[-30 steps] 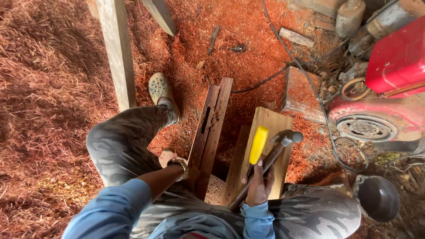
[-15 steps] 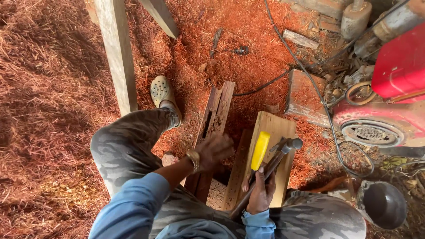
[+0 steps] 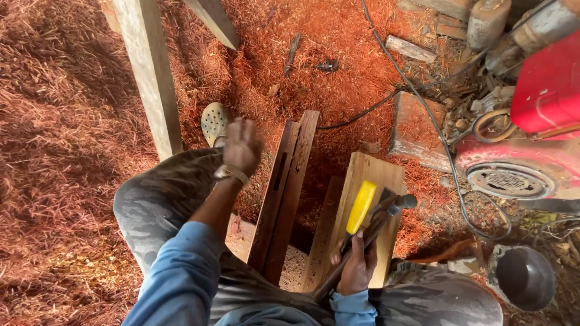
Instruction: Hammering a wooden dowel into a pre-drilled hole in a wooden board.
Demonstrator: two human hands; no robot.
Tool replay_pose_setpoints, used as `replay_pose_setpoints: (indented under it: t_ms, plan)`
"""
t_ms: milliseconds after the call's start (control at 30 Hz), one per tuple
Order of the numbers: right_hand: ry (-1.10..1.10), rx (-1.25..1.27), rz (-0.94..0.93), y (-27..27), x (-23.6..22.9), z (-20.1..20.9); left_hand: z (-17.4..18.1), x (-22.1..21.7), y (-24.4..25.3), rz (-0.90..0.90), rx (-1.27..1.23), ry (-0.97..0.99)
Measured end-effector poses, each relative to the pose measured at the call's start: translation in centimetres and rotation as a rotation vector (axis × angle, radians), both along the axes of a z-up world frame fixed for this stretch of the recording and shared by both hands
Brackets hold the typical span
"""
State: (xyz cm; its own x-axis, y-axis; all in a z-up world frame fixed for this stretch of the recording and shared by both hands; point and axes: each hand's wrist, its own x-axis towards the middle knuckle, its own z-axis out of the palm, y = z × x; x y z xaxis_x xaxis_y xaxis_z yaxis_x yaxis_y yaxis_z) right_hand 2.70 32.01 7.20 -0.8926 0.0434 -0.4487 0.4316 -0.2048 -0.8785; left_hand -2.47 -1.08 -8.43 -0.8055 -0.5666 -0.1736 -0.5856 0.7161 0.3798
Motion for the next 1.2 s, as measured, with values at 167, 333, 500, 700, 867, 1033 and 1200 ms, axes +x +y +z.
replay_pose_setpoints:
  t_ms: [167,333,500,700,867,1033,1200]
  plan:
    - [-0.073,-0.032,-0.043,0.3,0.0,-1.0,8.6,2.6,10.7,-0.732,-0.087,-0.405]
    - [-0.091,-0.034,-0.118,1.2,-0.1,-2.3,8.4,7.7,16.2,-1.049,-0.107,-0.534]
    - [-0.091,-0.030,-0.127,1.0,-0.1,-1.5,8.4,11.5,15.8,-0.917,0.537,-0.433]
    - [-0.099,0.012,-0.063,0.8,0.2,-1.8,3.7,12.2,15.7,-0.953,0.392,-0.441]
    - [-0.082,0.070,-0.036,0.2,0.1,-1.5,4.6,11.3,15.5,-0.973,0.368,-0.406]
    - [-0.123,0.104,-0.015,0.2,0.8,-3.1,7.8,9.0,15.7,-0.870,0.494,-0.303]
    - [-0.049,0.239,-0.001,0.2,1.6,-5.2,8.3,6.8,16.3,-0.648,0.970,0.090]
